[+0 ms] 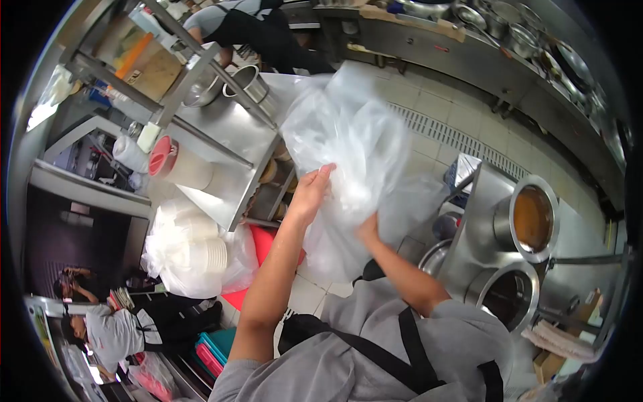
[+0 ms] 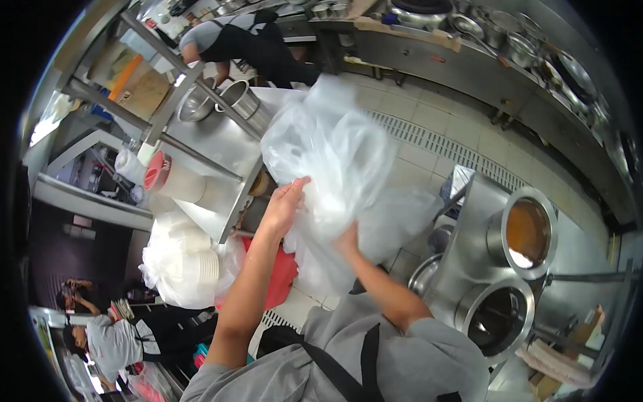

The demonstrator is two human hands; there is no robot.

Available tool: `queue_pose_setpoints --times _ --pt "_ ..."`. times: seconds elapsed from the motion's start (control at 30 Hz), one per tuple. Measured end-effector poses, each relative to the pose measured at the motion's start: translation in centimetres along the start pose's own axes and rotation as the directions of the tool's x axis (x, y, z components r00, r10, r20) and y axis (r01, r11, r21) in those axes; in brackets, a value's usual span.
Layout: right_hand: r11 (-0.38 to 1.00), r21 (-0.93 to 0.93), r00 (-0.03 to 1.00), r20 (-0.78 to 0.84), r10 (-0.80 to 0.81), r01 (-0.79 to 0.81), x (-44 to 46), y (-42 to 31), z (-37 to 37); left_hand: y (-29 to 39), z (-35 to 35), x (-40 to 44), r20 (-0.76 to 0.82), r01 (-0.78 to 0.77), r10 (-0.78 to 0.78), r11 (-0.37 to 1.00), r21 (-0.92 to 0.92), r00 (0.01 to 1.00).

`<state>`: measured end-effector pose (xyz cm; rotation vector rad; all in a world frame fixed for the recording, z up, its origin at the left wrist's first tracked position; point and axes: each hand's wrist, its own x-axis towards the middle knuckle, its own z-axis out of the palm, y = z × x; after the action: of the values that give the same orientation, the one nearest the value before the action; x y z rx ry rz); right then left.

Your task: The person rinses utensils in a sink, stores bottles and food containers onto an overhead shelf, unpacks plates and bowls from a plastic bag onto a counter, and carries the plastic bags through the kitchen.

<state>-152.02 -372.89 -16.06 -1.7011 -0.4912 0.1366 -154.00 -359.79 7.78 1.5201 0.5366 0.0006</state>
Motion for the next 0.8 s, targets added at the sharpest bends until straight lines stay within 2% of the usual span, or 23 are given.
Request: queue_pose_setpoints --times 0.07,0.1,0.17,0.2,0.23,0.27,0.33,0.4,0.47,0.5,0.57,0.6,0.63,0.67,0.7,0.73,0.77,0.8 --pt "0.977 0.098 0.941 0.267 -0.207 0.188 -2.8 -7.4 0.4 2.1 -0.2 -0.2 -0.097 -0.004 -0.004 0.997 -0.078 0.995" --pt "0.976 0.115 0.937 0.278 -0.210 0.185 -2.6 -8.1 1.1 3.1 -0.7 -0.9 -0.116 0.000 -0.009 0.997 -0.073 0.993" --pt "0.966 0.075 0.821 0.513 -0.251 0.249 -2.4 -8.5 1.9 4.5 -1.4 -2.2 -0.093 -0.083 0.085 0.996 0.030 0.992" --pt "0.968 0.077 0.826 0.508 -0.244 0.238 -1.7 -8.1 2.2 5.3 -2.2 -2.7 -0.119 -0.131 0.135 0.991 0.035 0.984" --pt "0.940 -0.177 0.677 0.732 -0.072 0.291 -0.6 -7.2 2.5 5.8 -3.5 -2.9 -0.138 -0.193 0.190 0.981 -0.012 0.972" --pt "0.833 -0.382 0.493 0.856 0.156 0.400 0.0 -6.3 3.0 8.0 -3.8 -4.3 -0.235 -0.228 0.216 0.973 -0.024 0.948" --pt "0.717 -0.266 0.328 0.943 0.055 0.645 0.7 -3.1 2.3 10.8 -5.1 -6.3 -0.298 -0.358 0.307 0.925 -0.132 0.904" --pt "0.567 -0.182 0.167 0.983 0.079 0.803 0.6 3.0 1.2 13.1 -6.7 -8.2 -0.304 -0.453 0.406 0.885 -0.104 0.862" --pt "0.540 -0.252 0.114 0.954 0.276 0.803 1.2 5.4 -0.1 13.8 -7.9 -9.1 -0.326 -0.501 0.448 0.860 -0.096 0.832" --pt "0.535 -0.231 0.093 0.958 0.273 0.813 1.7 6.0 -0.3 13.2 -8.6 -9.1 -0.335 -0.474 0.426 0.878 -0.073 0.841" --pt "0.551 -0.333 0.023 0.870 0.493 0.765 2.7 5.7 -0.5 11.0 -9.4 -9.0 -0.325 -0.407 0.377 0.913 -0.028 0.868" --pt "0.540 -0.322 0.021 0.872 0.490 0.777 3.4 5.0 0.0 10.0 -9.1 -8.4 -0.305 -0.377 0.360 0.926 0.002 0.882" --pt "0.800 -0.355 0.048 0.924 0.380 0.483 4.6 3.0 0.6 9.3 -7.4 -8.7 -0.299 -0.210 0.228 0.973 0.091 0.927" --pt "0.949 -0.290 0.120 0.954 0.276 0.125 6.0 0.8 1.6 7.0 -6.6 -8.4 -0.182 -0.109 0.167 0.950 0.291 0.969" --pt "0.996 -0.058 0.289 0.954 0.075 -0.066 6.5 -1.5 3.1 5.1 -4.9 -7.8 -0.064 -0.145 0.177 0.927 0.345 0.982" --pt "0.955 0.215 0.473 0.876 -0.094 -0.207 6.6 -3.0 4.1 6.0 -2.6 -7.7 0.107 -0.107 0.068 0.903 0.416 0.992" --pt "0.896 0.375 0.584 0.792 -0.176 -0.238 6.1 -4.3 5.1 3.7 -0.5 -7.1 0.194 -0.216 0.153 0.906 0.364 0.969" --pt "0.853 0.452 0.635 0.745 -0.202 -0.259 5.5 -5.5 6.2 4.3 1.6 -6.9 0.204 -0.274 0.210 0.887 0.371 0.956"
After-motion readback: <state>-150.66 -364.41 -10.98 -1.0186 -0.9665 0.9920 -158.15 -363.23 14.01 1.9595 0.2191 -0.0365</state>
